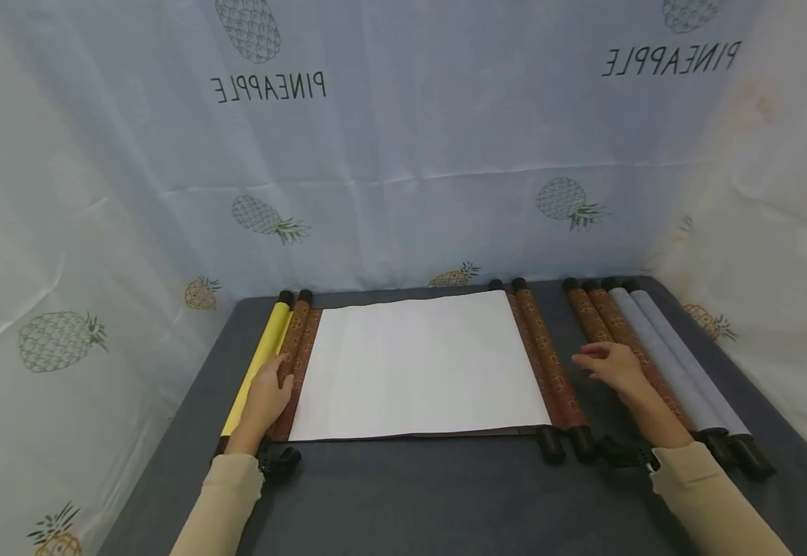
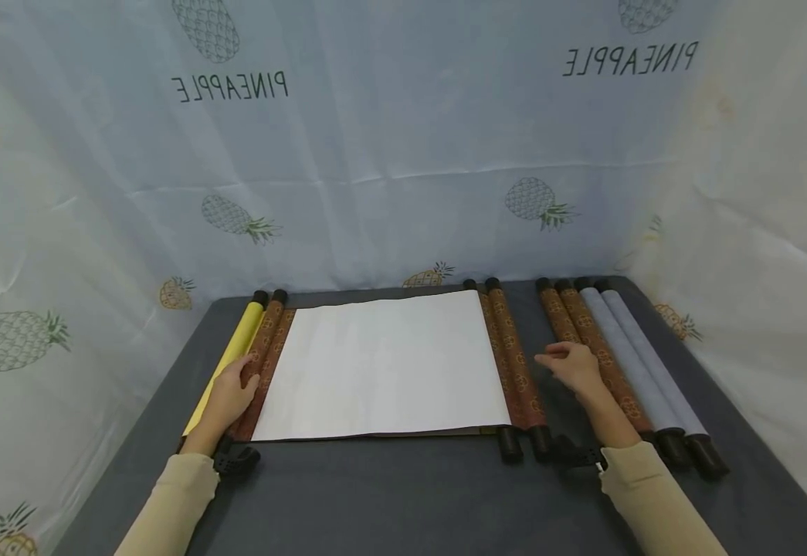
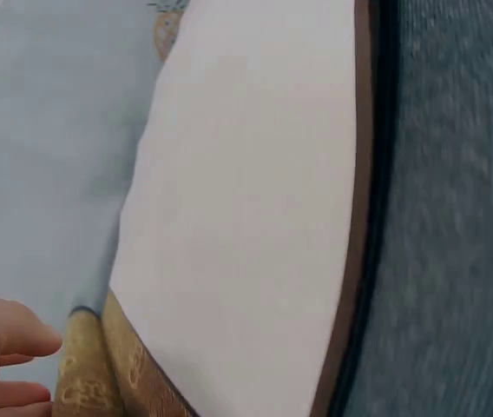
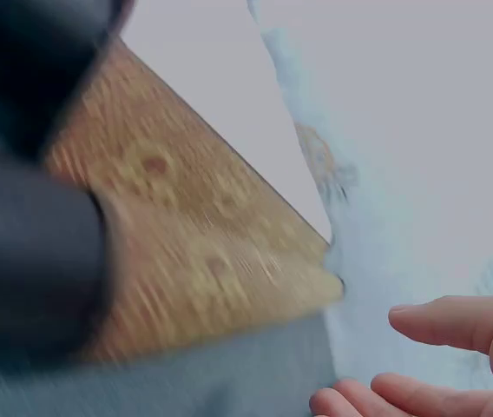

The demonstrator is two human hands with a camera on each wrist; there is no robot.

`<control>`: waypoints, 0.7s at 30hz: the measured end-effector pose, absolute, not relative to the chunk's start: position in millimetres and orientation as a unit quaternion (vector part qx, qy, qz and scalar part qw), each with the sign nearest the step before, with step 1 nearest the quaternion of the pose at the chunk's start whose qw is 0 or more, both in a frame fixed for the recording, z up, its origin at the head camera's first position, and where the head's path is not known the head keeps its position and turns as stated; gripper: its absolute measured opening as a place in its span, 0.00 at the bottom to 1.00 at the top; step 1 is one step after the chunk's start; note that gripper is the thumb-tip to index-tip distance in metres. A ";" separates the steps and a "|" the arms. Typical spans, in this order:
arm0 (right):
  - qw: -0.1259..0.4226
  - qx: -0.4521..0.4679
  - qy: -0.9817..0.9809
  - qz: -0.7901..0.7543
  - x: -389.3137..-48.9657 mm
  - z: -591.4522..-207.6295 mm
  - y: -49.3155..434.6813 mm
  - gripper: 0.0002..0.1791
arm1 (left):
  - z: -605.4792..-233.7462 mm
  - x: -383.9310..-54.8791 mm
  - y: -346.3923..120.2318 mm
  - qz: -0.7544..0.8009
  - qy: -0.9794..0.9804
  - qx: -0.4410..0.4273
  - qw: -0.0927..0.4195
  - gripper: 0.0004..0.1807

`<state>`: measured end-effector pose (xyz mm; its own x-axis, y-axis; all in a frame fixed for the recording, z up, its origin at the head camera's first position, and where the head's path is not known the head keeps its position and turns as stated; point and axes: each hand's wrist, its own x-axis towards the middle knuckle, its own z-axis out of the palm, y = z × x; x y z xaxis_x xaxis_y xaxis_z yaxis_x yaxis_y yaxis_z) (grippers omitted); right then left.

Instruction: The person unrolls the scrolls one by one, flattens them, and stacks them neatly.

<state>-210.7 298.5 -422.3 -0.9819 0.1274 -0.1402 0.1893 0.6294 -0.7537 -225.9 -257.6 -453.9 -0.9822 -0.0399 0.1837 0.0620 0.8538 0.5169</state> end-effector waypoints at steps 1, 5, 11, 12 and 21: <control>0.031 0.089 0.902 -0.421 -210.8 -421.3 303.2 0.31 | -453.3 -225.4 -255.4 -0.270 -0.958 -0.007 0.099 0.26; 0.027 0.093 0.905 -0.415 -210.1 -416.2 324.5 0.33 | -450.8 -222.7 -244.5 -0.278 -0.953 -0.020 0.117 0.23; -0.016 0.112 0.922 -0.370 -198.8 -412.1 348.2 0.32 | -455.4 -222.5 -225.1 -0.296 -0.948 -0.032 0.113 0.22; -0.030 0.118 0.924 -0.362 -196.1 -412.4 349.9 0.31 | -457.1 -223.0 -221.7 -0.300 -0.947 -0.034 0.108 0.21; -0.046 0.216 0.909 -0.353 -189.1 -409.1 357.2 0.29 | -464.6 -220.1 -173.4 -0.353 -0.923 -0.091 0.125 0.17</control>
<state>-189.1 357.2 -409.1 -0.9024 0.4254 -0.0686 0.3600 0.6570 -0.6623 -220.1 -173.4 -464.6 -0.9519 0.0801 0.2958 0.2572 0.7337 0.6289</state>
